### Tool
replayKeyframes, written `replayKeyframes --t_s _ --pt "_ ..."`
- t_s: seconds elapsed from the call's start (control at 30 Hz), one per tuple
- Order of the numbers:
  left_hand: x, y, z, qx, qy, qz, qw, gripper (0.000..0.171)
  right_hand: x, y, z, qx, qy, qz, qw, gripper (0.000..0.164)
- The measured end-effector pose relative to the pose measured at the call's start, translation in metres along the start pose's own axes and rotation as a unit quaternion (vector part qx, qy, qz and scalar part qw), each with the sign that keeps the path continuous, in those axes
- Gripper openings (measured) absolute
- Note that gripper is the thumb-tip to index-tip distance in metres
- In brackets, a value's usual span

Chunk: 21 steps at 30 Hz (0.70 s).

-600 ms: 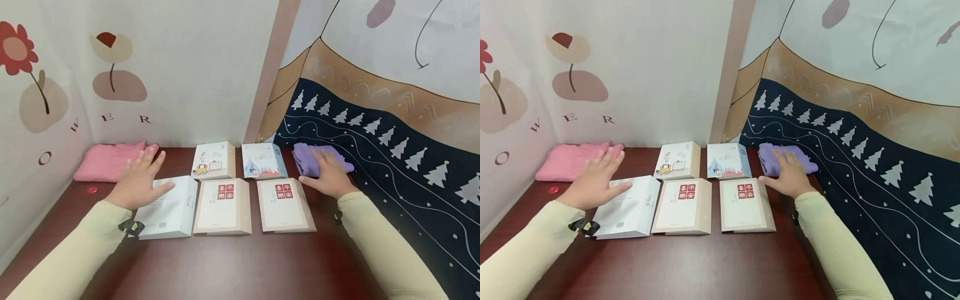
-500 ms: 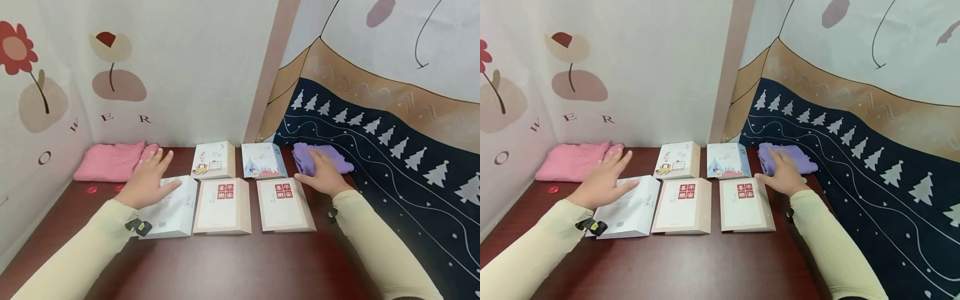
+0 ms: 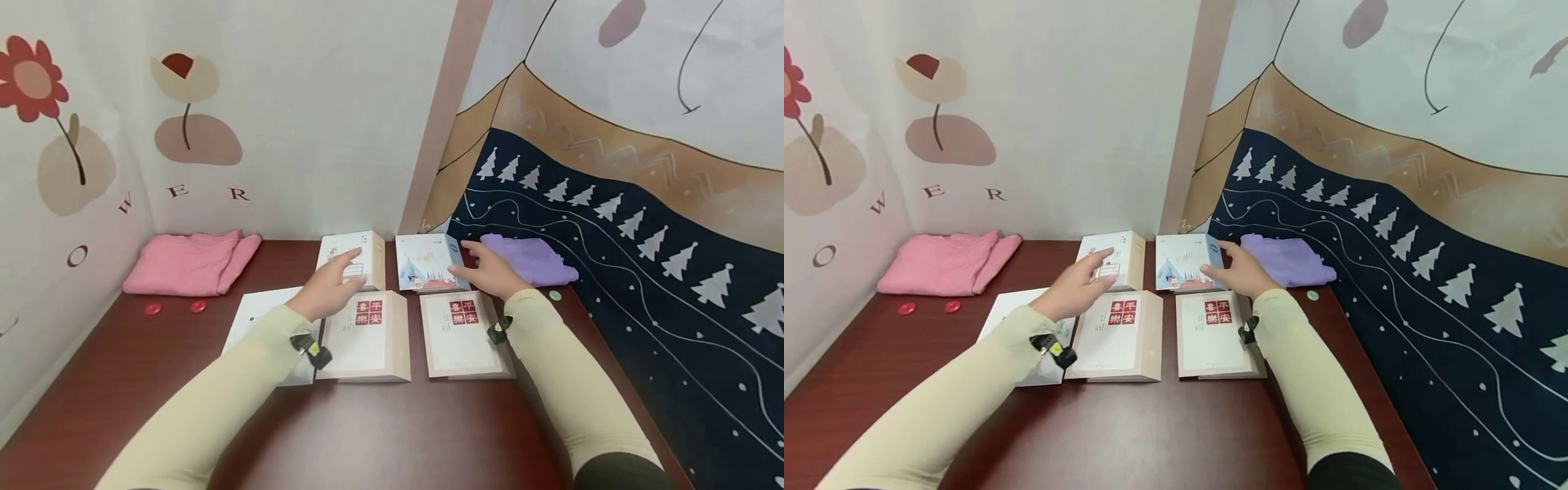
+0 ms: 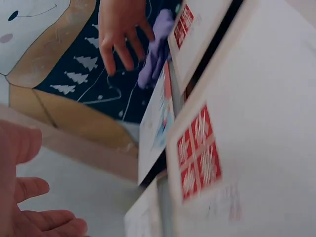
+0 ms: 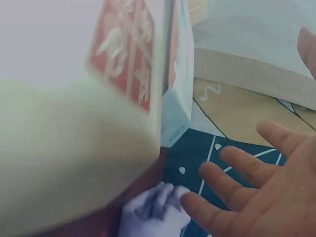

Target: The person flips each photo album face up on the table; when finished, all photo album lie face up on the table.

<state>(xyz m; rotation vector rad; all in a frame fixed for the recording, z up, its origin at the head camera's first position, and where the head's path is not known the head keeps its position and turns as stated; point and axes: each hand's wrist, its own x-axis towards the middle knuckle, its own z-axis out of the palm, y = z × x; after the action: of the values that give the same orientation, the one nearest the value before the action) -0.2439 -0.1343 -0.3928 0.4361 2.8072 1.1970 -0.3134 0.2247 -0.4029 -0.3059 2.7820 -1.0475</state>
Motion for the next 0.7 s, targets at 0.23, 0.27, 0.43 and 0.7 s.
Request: replayKeyframes --t_s 0.23,0.27,0.43,0.7 --pt "0.041 0.01 0.035 -0.064 -0.051 -0.013 0.9965 0.062 0.02 -0.003 0.004 0.046 -0.035 0.037 0.998 0.091" --pt "0.047 0.011 0.04 -0.071 -0.06 -0.014 0.9956 0.062 0.022 -0.003 0.005 0.046 -0.036 0.04 0.997 0.091" --pt "0.073 0.012 0.06 -0.055 -0.095 -0.013 0.9939 0.063 0.029 -0.003 0.009 0.022 -0.049 0.052 0.997 0.087" --pt "0.094 0.016 0.075 -0.024 -0.109 -0.054 0.9923 0.066 0.038 -0.001 0.016 0.005 -0.057 0.051 0.997 0.083"
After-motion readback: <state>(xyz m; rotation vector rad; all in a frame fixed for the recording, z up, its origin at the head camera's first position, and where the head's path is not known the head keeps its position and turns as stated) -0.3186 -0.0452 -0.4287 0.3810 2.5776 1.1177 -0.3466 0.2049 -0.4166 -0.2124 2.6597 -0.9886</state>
